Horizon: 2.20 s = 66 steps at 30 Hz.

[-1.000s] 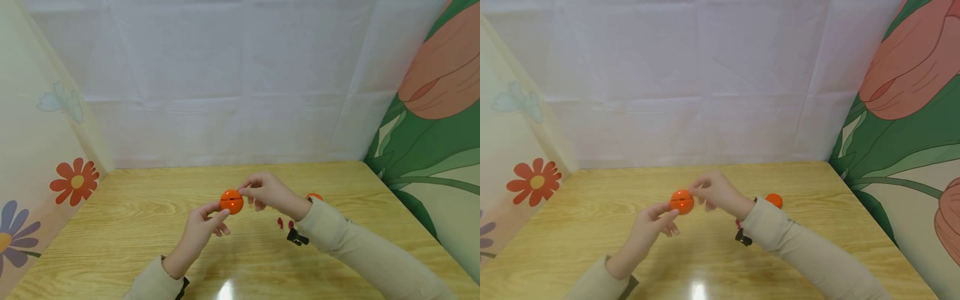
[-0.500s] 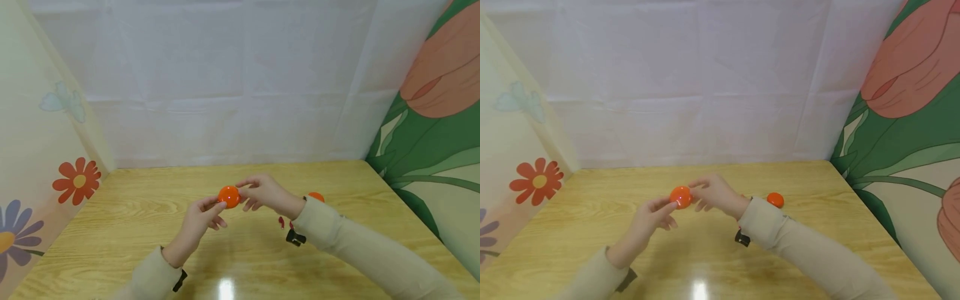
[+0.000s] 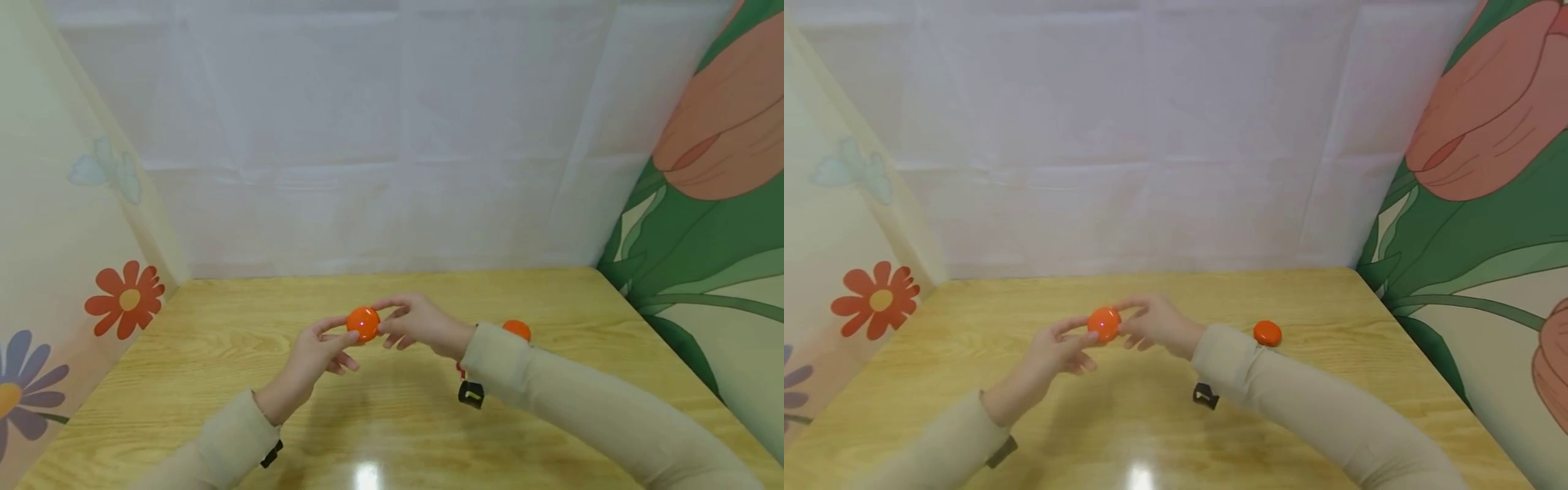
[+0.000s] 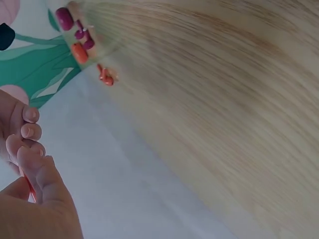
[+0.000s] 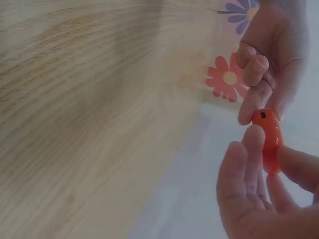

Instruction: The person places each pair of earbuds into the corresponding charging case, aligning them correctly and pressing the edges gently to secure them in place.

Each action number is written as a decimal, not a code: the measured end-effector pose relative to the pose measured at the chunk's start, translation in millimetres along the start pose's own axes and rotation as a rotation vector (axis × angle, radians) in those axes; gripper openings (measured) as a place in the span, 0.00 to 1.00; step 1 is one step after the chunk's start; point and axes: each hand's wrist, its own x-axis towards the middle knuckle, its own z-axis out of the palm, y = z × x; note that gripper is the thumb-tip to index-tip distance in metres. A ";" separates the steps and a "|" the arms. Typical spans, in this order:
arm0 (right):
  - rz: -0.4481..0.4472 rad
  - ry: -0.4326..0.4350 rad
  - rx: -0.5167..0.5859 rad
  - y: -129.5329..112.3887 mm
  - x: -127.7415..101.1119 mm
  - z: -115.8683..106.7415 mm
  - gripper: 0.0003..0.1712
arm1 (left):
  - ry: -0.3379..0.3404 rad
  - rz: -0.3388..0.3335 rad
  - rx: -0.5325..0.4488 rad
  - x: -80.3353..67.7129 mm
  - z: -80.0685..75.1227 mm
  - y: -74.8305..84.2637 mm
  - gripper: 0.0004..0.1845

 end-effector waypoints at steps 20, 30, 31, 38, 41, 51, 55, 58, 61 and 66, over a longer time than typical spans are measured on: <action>0.041 0.030 0.064 10.6 25.1 21.8 0.22 | 0.010 -0.083 0.056 12.9 -20.4 -9.2 0.25; 0.068 0.118 0.128 23.1 37.1 47.6 0.23 | -0.027 -0.120 0.055 16.3 -35.2 -19.2 0.26; 0.066 0.125 0.136 24.0 38.1 49.7 0.23 | -0.030 -0.122 0.059 17.0 -36.5 -20.0 0.26; 0.035 0.171 0.203 32.9 47.0 62.1 0.23 | -0.032 -0.142 0.082 23.4 -43.3 -25.8 0.26; 0.037 0.183 0.233 34.6 50.5 66.0 0.24 | -0.030 -0.143 0.077 26.1 -45.8 -27.8 0.27; 0.088 0.184 0.278 40.4 61.8 71.8 0.25 | -0.049 -0.158 0.094 35.2 -52.2 -34.0 0.27; 0.094 0.189 0.294 41.3 66.2 74.0 0.25 | -0.051 -0.170 0.109 38.1 -54.6 -34.2 0.27; 0.098 0.206 0.302 41.5 69.9 76.5 0.24 | -0.054 -0.176 0.130 39.9 -55.9 -32.4 0.26; 0.101 0.223 0.309 42.0 72.9 80.6 0.23 | -0.051 -0.187 0.143 41.6 -57.1 -31.8 0.26; 0.130 0.237 0.323 44.4 79.5 87.9 0.23 | -0.043 -0.208 0.158 43.7 -59.5 -36.1 0.26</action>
